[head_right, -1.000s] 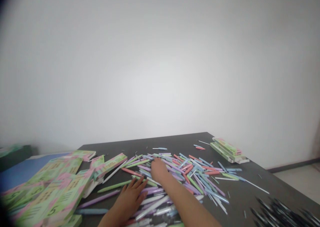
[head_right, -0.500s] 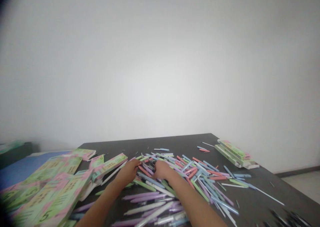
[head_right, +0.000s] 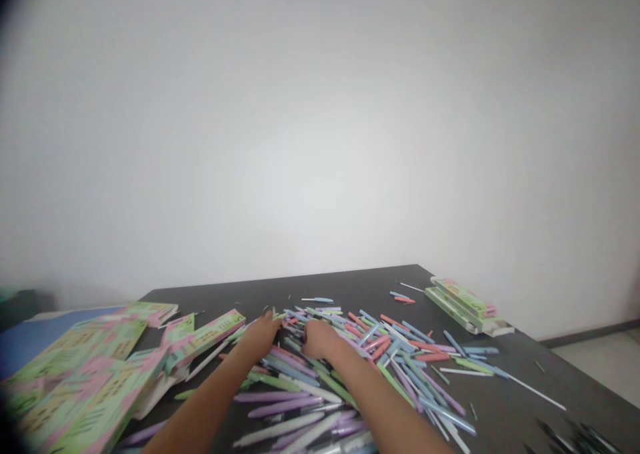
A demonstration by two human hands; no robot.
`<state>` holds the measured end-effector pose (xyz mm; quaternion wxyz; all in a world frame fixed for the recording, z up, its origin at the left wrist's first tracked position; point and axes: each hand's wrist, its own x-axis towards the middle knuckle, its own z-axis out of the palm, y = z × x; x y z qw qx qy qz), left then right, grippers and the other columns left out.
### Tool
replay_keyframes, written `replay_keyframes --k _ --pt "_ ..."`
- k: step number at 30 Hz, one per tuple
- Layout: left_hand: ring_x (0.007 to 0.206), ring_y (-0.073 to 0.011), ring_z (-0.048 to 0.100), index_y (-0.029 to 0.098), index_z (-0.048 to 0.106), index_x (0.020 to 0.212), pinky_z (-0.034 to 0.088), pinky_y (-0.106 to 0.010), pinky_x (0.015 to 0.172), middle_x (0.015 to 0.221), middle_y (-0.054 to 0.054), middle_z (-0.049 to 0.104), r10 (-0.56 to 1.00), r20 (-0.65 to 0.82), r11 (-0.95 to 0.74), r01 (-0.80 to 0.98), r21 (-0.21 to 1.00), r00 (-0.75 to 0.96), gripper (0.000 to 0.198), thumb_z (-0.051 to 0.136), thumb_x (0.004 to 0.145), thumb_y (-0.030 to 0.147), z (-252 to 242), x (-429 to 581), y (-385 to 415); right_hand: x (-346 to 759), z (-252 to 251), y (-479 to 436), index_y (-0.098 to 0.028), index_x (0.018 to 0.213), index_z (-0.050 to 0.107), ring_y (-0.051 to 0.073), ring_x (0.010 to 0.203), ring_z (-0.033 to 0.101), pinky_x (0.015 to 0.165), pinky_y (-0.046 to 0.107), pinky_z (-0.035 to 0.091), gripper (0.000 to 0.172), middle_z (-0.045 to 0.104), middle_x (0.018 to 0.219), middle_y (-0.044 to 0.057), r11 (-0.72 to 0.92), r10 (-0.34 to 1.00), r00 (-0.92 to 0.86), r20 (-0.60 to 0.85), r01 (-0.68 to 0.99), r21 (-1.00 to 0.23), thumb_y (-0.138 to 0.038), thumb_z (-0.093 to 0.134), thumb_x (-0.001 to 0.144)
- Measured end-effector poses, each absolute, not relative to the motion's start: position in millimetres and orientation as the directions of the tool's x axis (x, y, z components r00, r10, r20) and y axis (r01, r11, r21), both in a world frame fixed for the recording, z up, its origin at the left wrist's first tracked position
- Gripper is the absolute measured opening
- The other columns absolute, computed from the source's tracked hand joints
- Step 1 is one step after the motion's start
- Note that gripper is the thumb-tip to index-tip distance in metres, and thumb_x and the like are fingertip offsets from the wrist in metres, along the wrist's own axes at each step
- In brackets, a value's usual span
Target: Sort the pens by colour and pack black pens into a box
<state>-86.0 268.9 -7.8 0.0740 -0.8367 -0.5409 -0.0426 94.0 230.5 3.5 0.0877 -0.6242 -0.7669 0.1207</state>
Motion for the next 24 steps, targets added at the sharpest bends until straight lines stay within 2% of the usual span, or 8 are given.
replay_keyframes --k 4,8,11,13,15,19,21,24 --pt "0.105 -0.0211 0.054 0.016 0.059 0.099 0.045 -0.045 0.089 0.116 -0.006 0.057 0.865 0.225 -0.448 0.892 -0.060 0.449 0.020 0.055 0.086 0.031 -7.4 -89.0 268.7 88.4 -1.9 232.0 -0.017 0.081 0.073 0.026 0.079 0.065 0.064 0.027 0.045 0.026 0.071 0.087 0.012 0.157 0.982 -0.179 -0.061 0.952 -0.263 -0.026 0.074 0.057" --pt "0.111 -0.0226 0.049 0.016 0.061 0.091 0.038 -0.048 0.096 0.114 -0.006 0.058 0.817 0.303 -0.530 0.846 0.059 0.491 0.014 0.055 0.085 0.027 -0.2 -97.1 267.2 92.3 -0.3 234.8 -0.016 0.081 0.072 0.023 0.074 0.065 0.058 0.025 0.043 0.027 0.071 0.083 0.009 0.129 0.985 -0.157 -0.068 0.945 -0.301 -0.032 0.075 0.059" --pt "0.114 -0.0228 0.047 0.016 0.061 0.093 0.034 -0.049 0.100 0.114 -0.005 0.058 0.810 0.403 -0.539 0.811 0.229 0.425 0.015 0.055 0.085 0.027 11.8 -99.8 268.9 101.0 8.9 241.3 -0.016 0.091 0.069 0.017 0.072 0.064 0.056 0.022 0.041 0.027 0.071 0.084 0.006 0.125 0.990 -0.142 -0.020 0.924 -0.362 -0.037 0.057 0.079" --pt "0.113 -0.0222 0.048 0.017 0.058 0.099 0.035 -0.049 0.099 0.114 -0.005 0.057 0.834 0.472 -0.488 0.782 0.387 0.287 0.020 0.052 0.087 0.030 21.0 -98.1 271.8 105.9 15.4 245.9 -0.016 0.102 0.065 0.015 0.076 0.064 0.060 0.022 0.041 0.033 0.070 0.090 0.008 0.116 0.993 -0.111 0.034 0.923 -0.367 -0.031 0.039 0.089" --pt "0.105 -0.0208 0.053 0.016 0.056 0.103 0.041 -0.046 0.094 0.108 -0.006 0.059 0.868 0.487 -0.399 0.718 0.570 0.096 0.025 0.048 0.089 0.035 28.6 -94.3 275.0 108.2 18.7 248.0 -0.016 0.108 0.062 0.016 0.084 0.064 0.066 0.023 0.042 0.036 0.068 0.099 0.010 0.110 0.993 -0.086 0.085 0.930 -0.351 -0.026 0.032 0.091" --pt "0.072 -0.0128 0.059 0.015 0.055 0.102 0.051 -0.033 0.067 0.085 -0.001 0.061 0.948 0.288 -0.203 0.436 0.877 -0.137 0.032 0.045 0.090 0.043 31.6 -85.5 275.6 104.5 10.7 242.9 -0.020 0.101 0.066 0.024 0.094 0.063 0.074 0.029 0.043 0.028 0.068 0.102 0.011 0.102 0.991 -0.073 0.109 0.953 -0.284 -0.030 0.059 0.075" --pt "0.056 -0.0083 0.053 0.015 0.054 0.101 0.048 -0.025 0.053 0.076 0.002 0.058 0.978 0.144 -0.097 0.285 0.954 -0.150 0.034 0.043 0.090 0.046 26.3 -82.9 271.5 100.0 2.5 239.7 -0.020 0.094 0.068 0.027 0.091 0.064 0.073 0.031 0.045 0.032 0.070 0.097 0.012 0.091 0.993 -0.070 0.091 0.962 -0.258 -0.031 0.069 0.064" --pt "0.045 -0.0046 0.043 0.016 0.054 0.099 0.039 -0.019 0.041 0.068 0.005 0.053 0.991 -0.035 0.051 0.130 0.990 -0.126 0.034 0.043 0.090 0.047 14.2 -82.4 261.8 92.5 -8.2 238.7 -0.019 0.089 0.070 0.027 0.089 0.065 0.072 0.031 0.046 0.029 0.070 0.094 0.012 0.077 0.994 -0.058 0.087 0.969 -0.233 -0.030 0.067 0.063"
